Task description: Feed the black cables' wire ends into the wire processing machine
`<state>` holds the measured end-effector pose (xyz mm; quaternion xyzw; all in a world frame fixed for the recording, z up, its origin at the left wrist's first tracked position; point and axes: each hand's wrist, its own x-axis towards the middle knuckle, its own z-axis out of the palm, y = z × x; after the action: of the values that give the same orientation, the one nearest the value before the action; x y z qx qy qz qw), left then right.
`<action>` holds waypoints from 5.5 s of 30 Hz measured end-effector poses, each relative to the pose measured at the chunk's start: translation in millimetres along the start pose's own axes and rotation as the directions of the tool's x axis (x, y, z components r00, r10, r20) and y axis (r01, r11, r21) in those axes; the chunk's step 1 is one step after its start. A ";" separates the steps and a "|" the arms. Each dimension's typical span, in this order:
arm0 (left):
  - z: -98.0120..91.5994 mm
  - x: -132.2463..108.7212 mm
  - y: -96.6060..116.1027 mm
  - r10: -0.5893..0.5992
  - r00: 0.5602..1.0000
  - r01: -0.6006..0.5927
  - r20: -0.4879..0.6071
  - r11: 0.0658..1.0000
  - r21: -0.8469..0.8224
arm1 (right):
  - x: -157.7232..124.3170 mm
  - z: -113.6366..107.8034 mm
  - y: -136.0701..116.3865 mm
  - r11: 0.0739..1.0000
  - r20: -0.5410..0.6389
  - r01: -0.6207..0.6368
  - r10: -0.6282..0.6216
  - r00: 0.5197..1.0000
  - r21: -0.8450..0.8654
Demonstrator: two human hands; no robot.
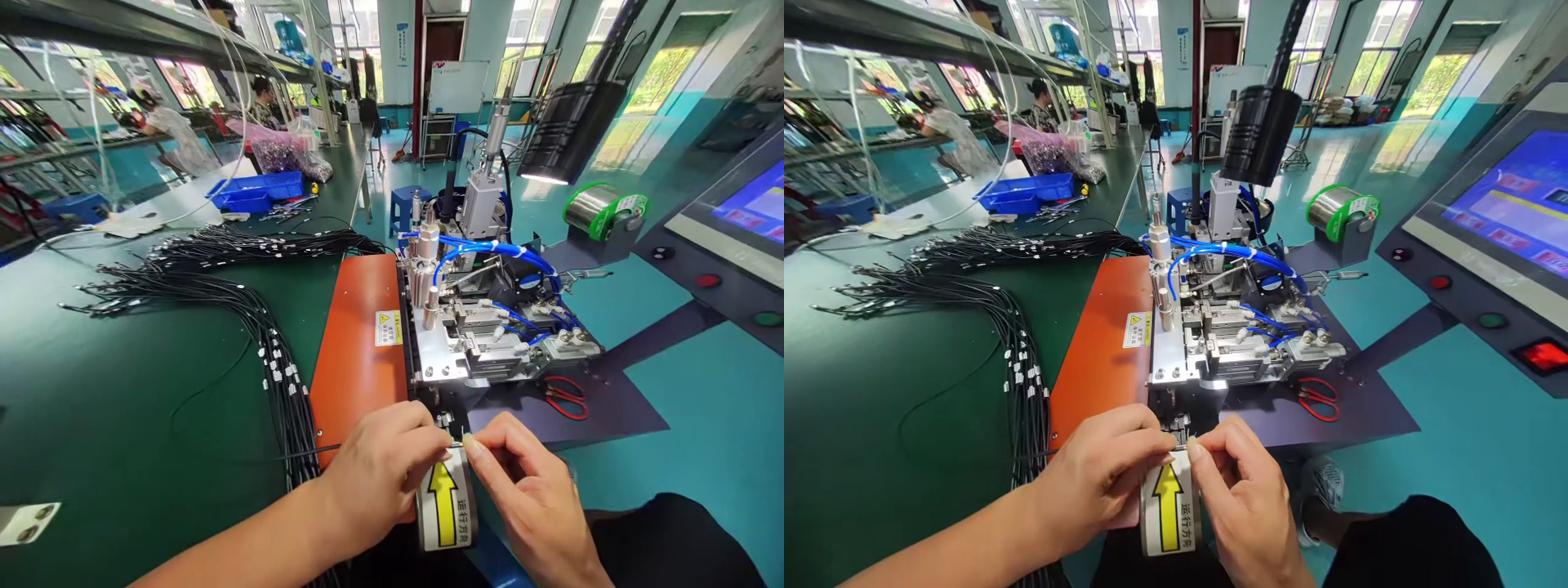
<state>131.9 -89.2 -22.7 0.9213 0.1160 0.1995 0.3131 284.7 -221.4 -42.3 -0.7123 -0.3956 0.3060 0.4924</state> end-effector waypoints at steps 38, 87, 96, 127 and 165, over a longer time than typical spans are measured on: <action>14.2 -10.2 -14.3 -0.044 0.987 0.051 -0.158 0.998 0.040 | 28.3 1.3 14.9 0.948 0.149 -0.252 0.225 0.963 0.195; 19.2 -6.0 -16.6 -0.142 0.985 0.154 -0.096 0.980 0.126 | 26.8 22.8 28.4 0.922 0.045 -0.310 0.308 0.950 0.233; 19.8 -6.3 -17.1 -0.154 0.984 0.163 -0.093 0.983 0.089 | 14.3 12.2 25.7 0.845 0.190 -0.431 0.389 0.901 0.317; 23.2 -5.2 -23.3 -0.073 0.992 0.079 -0.101 0.995 0.053 | 30.3 -2.1 22.8 0.931 0.018 0.157 -0.160 0.987 -0.329; 21.0 -6.9 -21.8 -0.063 0.994 0.076 -0.087 0.987 0.145 | 35.1 12.7 18.7 0.975 0.078 -0.224 0.224 0.971 -0.014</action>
<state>133.1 -85.7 -53.6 0.9283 0.1754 0.2171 0.2457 296.7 -189.0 -65.7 -0.7409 -0.3328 0.3865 0.4369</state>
